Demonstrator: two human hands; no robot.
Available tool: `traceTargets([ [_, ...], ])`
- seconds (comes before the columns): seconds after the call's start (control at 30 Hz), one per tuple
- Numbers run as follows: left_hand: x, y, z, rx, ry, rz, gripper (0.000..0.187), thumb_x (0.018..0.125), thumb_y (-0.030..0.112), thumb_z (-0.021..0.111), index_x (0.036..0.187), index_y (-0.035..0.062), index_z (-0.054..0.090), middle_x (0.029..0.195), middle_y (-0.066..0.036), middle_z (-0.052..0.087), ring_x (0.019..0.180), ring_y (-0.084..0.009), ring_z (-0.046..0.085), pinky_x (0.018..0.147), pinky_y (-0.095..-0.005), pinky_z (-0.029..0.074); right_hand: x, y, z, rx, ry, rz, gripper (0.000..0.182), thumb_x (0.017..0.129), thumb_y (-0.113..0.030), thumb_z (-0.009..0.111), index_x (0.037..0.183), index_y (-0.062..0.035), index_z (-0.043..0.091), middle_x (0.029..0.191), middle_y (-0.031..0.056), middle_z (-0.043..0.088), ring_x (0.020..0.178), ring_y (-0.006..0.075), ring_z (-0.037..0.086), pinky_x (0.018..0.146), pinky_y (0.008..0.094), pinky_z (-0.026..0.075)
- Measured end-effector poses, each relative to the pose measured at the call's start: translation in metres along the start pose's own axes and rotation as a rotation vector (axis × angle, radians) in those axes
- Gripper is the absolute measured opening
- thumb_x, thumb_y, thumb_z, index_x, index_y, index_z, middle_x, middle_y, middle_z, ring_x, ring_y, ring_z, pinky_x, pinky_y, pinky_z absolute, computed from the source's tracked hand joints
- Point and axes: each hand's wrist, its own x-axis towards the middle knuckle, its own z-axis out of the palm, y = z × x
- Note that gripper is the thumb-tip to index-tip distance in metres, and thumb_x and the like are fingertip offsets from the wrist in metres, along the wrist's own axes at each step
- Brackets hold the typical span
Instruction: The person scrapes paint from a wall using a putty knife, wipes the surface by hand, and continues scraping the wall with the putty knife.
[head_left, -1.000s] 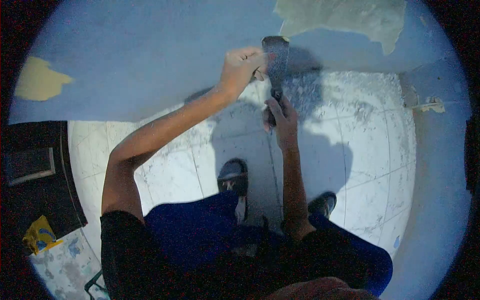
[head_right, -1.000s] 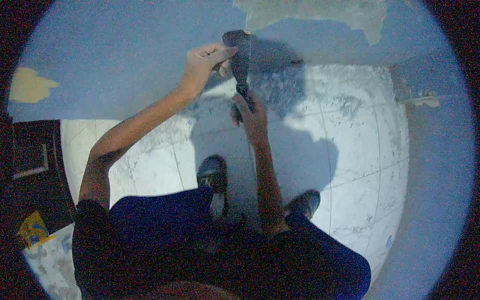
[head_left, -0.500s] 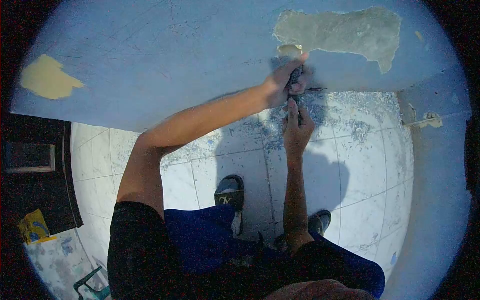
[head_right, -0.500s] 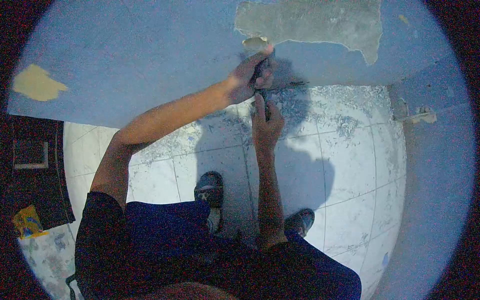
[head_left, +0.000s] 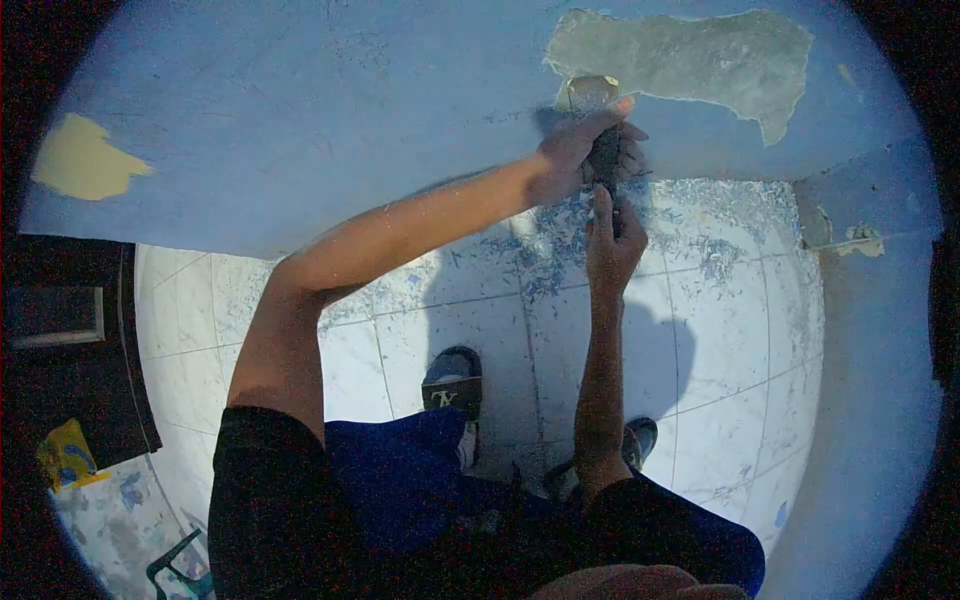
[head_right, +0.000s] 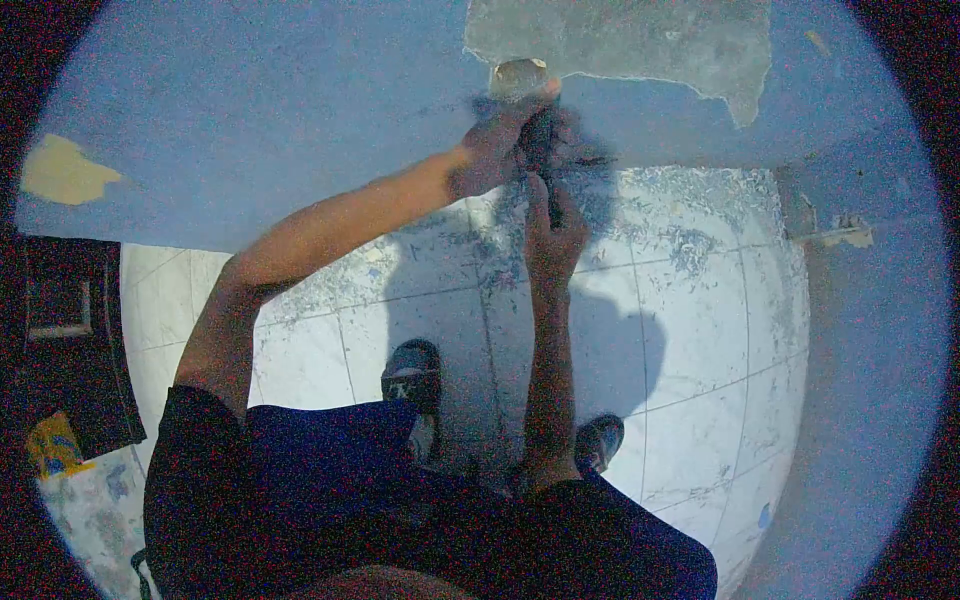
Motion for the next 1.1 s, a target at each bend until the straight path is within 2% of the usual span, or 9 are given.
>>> traceTargets([
  [0.2,-0.008,0.015,0.005,0.007,-0.028,0.020,0.051,0.083,0.053,0.055,0.091,0.0023,0.059,0.074,-0.005,0.061,0.067,-0.0148,0.059,0.063,-0.0284,0.049,0.025,0.030,-0.008,-0.211,-0.057,-0.346,0.027,0.086,-0.025,0.062,0.076,-0.0007,0.059,0.057,-0.0004,0.050,0.050,0.0050,0.041,0.045,0.0235,0.032],
  [0.3,-0.015,0.024,0.009,0.040,0.058,0.046,0.052,0.082,0.053,0.056,0.092,0.0019,0.059,0.075,-0.006,0.061,0.069,-0.0158,0.060,0.064,-0.0291,0.050,0.029,0.008,-0.007,-0.093,-0.128,-0.200,0.026,0.086,-0.025,0.063,0.077,-0.0010,0.059,0.058,-0.0005,0.051,0.051,0.0045,0.041,0.045,0.0235,0.032],
  [0.43,-0.012,0.028,0.004,0.100,0.115,0.154,0.056,0.081,0.055,0.058,0.090,-0.0008,0.062,0.077,-0.008,0.061,0.068,-0.0163,0.060,0.066,-0.0300,0.050,0.034,0.001,0.004,-0.101,-0.160,-0.225,0.026,0.087,-0.025,0.061,0.076,-0.0012,0.059,0.058,-0.0001,0.050,0.051,0.0049,0.041,0.045,0.0233,0.032],
  [0.63,-0.010,0.013,0.004,0.044,0.011,0.054,0.050,0.083,0.053,0.056,0.089,0.0034,0.059,0.080,-0.007,0.063,0.075,-0.0173,0.061,0.068,-0.0320,0.051,0.025,0.004,-0.006,-0.087,-0.150,-0.198,0.025,0.088,-0.024,0.059,0.078,-0.0011,0.060,0.058,0.0006,0.051,0.051,0.0058,0.041,0.045,0.0243,0.032],
  [0.7,-0.004,0.005,0.007,0.006,-0.007,0.120,0.047,0.084,0.051,0.054,0.089,0.0040,0.059,0.082,-0.007,0.063,0.076,-0.0177,0.061,0.071,-0.0333,0.051,0.026,0.010,-0.010,-0.118,-0.124,-0.179,0.025,0.089,-0.023,0.058,0.078,-0.0011,0.060,0.058,0.0010,0.052,0.051,0.0061,0.042,0.045,0.0252,0.033],
  [0.83,-0.006,0.013,0.004,-0.053,0.054,0.034,0.042,0.086,0.046,0.054,0.091,0.0041,0.060,0.085,-0.007,0.063,0.079,-0.0181,0.061,0.075,-0.0333,0.051,0.033,0.005,-0.013,-0.183,-0.175,-0.263,0.026,0.090,-0.024,0.057,0.080,-0.0009,0.061,0.058,0.0027,0.053,0.052,0.0068,0.043,0.046,0.0262,0.034],
  [1.0,-0.024,0.013,-0.016,0.031,0.099,0.072,0.043,0.078,0.039,0.068,0.095,0.0006,0.061,0.091,-0.010,0.064,0.081,-0.0186,0.063,0.075,-0.0324,0.053,0.032,-0.012,-0.016,-0.366,-0.221,-0.394,0.033,0.092,-0.030,0.053,0.078,-0.0010,0.060,0.055,0.0029,0.051,0.048,0.0090,0.043,0.045,0.0274,0.034],
  [1.07,-0.034,0.015,-0.020,0.112,0.125,0.083,0.039,0.080,0.035,0.066,0.098,0.0009,0.061,0.093,-0.009,0.064,0.083,-0.0178,0.063,0.076,-0.0312,0.052,0.037,0.008,-0.024,-0.415,-0.300,-0.442,0.024,0.090,-0.027,0.054,0.091,-0.0037,0.062,0.061,0.0059,0.056,0.051,0.0171,0.051,0.050,0.0331,0.041],
  [1.1,-0.035,0.017,-0.023,0.165,0.125,0.092,0.037,0.082,0.034,0.063,0.099,0.0015,0.061,0.094,-0.009,0.064,0.084,-0.0170,0.062,0.078,-0.0299,0.051,0.038,0.004,-0.025,-0.391,-0.333,-0.391,0.024,0.090,-0.027,0.054,0.090,-0.0039,0.061,0.061,0.0059,0.056,0.050,0.0174,0.051,0.049,0.0329,0.040],
])
